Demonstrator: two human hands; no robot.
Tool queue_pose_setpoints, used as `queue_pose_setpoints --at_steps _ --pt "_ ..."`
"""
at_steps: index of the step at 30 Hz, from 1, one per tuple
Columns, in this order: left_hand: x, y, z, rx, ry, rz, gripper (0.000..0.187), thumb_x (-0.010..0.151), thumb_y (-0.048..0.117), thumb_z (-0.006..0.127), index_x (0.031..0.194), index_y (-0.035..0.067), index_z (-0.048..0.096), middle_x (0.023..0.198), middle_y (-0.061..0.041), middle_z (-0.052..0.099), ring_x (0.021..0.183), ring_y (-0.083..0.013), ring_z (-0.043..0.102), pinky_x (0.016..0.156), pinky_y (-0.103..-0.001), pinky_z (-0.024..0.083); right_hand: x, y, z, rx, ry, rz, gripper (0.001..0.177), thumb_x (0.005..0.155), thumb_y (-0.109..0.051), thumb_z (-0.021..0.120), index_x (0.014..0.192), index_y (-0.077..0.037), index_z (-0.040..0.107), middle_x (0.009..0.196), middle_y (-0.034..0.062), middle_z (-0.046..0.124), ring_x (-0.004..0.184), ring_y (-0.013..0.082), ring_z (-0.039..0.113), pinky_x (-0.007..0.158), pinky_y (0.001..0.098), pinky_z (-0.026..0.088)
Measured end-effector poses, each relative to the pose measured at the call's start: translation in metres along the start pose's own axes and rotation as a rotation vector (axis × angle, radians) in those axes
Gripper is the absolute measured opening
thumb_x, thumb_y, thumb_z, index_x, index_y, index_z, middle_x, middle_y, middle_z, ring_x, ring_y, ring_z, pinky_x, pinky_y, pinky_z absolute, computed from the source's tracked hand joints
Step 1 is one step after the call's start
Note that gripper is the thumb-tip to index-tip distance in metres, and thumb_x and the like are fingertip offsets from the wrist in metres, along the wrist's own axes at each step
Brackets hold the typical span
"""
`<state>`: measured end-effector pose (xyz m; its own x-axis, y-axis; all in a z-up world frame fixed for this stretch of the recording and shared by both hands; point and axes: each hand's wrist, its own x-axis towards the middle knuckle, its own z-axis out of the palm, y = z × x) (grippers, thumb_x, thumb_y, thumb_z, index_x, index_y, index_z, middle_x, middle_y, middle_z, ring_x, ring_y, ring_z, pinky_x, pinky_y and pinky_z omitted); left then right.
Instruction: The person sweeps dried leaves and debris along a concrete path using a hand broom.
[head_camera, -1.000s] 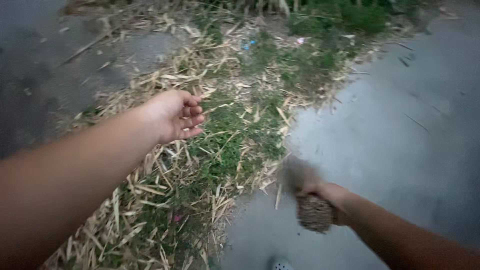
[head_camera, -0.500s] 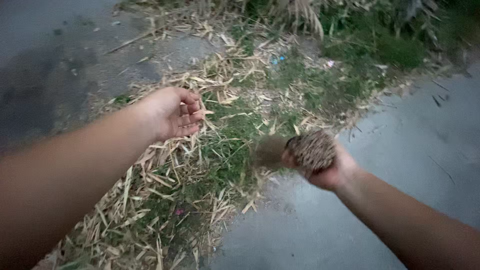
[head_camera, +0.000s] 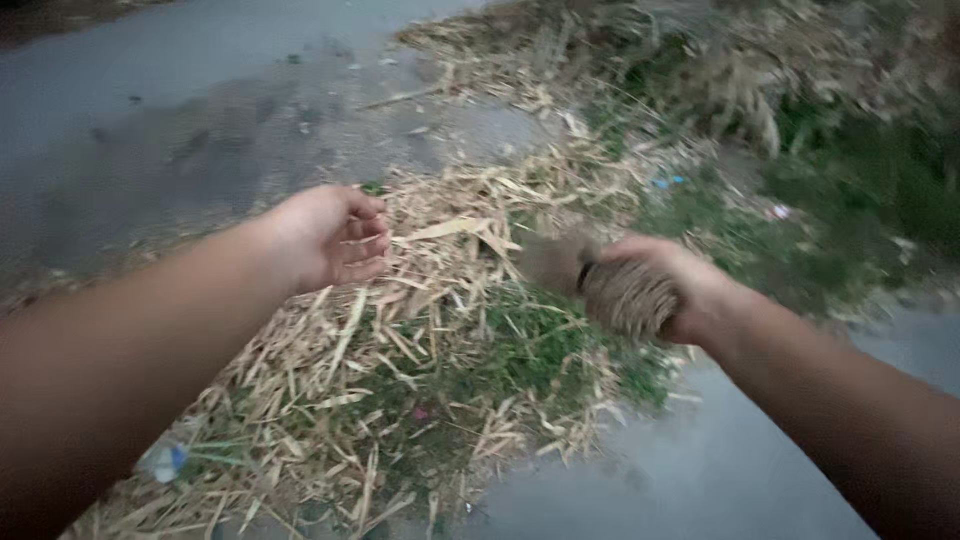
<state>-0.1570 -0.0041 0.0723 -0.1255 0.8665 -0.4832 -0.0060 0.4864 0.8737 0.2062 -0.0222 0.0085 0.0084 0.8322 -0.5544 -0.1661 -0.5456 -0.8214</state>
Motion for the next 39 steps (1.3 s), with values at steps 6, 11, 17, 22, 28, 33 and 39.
queue_pose_setpoints --at_steps 6,11,17,22,28,33,39 --pt "-0.018 -0.012 -0.066 -0.142 0.120 0.019 0.017 0.098 0.008 0.051 0.113 0.012 0.057 0.089 -0.002 0.056 0.088 -0.0187 0.060 0.096 -0.047 0.057 0.032 -0.002 0.054 0.379 -0.316 0.151 0.036 0.087 -0.039 0.058 0.103 -0.008 0.066 0.090 0.0157 0.073 0.078 0.0344 0.073 0.075 0.0474 0.063" --pt "-0.052 -0.026 -0.116 -0.122 0.269 0.002 0.014 0.101 0.015 0.050 0.112 0.012 0.058 0.094 -0.002 0.058 0.091 -0.0185 0.061 0.097 -0.046 0.057 0.024 0.001 0.120 -0.036 -0.337 0.127 0.034 0.092 -0.032 0.060 0.114 -0.007 0.068 0.101 0.0160 0.073 0.089 0.0329 0.070 0.077 0.0517 0.062" --pt "-0.096 -0.027 -0.152 -0.074 0.456 -0.017 0.017 0.106 0.016 0.046 0.112 0.009 0.060 0.097 -0.004 0.058 0.092 -0.0162 0.062 0.096 -0.042 0.059 -0.006 -0.008 0.174 0.106 -0.238 0.126 0.041 0.100 -0.037 0.051 0.132 -0.012 0.057 0.118 0.0188 0.068 0.100 0.0332 0.070 0.084 0.0441 0.064" --pt "-0.098 -0.027 -0.170 -0.073 0.487 -0.024 0.018 0.106 0.015 0.045 0.111 0.009 0.061 0.097 -0.005 0.060 0.092 -0.0154 0.062 0.094 -0.041 0.059 -0.017 -0.013 0.199 0.140 -0.223 0.121 0.042 0.104 -0.035 0.044 0.134 -0.009 0.057 0.120 0.0218 0.069 0.102 0.0342 0.073 0.083 0.0432 0.067" --pt "-0.080 -0.026 -0.183 -0.136 0.453 -0.009 0.014 0.105 0.015 0.048 0.107 0.008 0.060 0.094 -0.004 0.059 0.092 -0.0157 0.062 0.093 -0.041 0.058 -0.001 -0.019 0.204 0.317 -0.330 0.130 0.054 0.105 -0.041 0.037 0.139 -0.004 0.056 0.122 0.0275 0.064 0.100 0.0342 0.071 0.078 0.0349 0.068" --pt "-0.063 -0.017 -0.192 -0.149 0.454 -0.017 0.013 0.104 0.015 0.048 0.110 0.008 0.057 0.098 -0.004 0.059 0.096 -0.0165 0.063 0.095 -0.042 0.058 0.014 -0.037 0.215 0.197 -0.299 0.132 0.052 0.104 -0.037 0.037 0.138 -0.003 0.058 0.121 0.0251 0.068 0.098 0.0333 0.074 0.076 0.0371 0.068" --pt "-0.039 -0.002 -0.206 -0.117 0.463 0.002 0.014 0.104 0.015 0.048 0.111 0.008 0.059 0.100 -0.005 0.057 0.097 -0.0172 0.061 0.096 -0.042 0.058 0.035 -0.036 0.242 -0.207 -0.152 0.128 0.044 0.097 -0.023 0.067 0.134 -0.003 0.056 0.127 0.0222 0.068 0.107 0.0337 0.072 0.089 0.0432 0.063"
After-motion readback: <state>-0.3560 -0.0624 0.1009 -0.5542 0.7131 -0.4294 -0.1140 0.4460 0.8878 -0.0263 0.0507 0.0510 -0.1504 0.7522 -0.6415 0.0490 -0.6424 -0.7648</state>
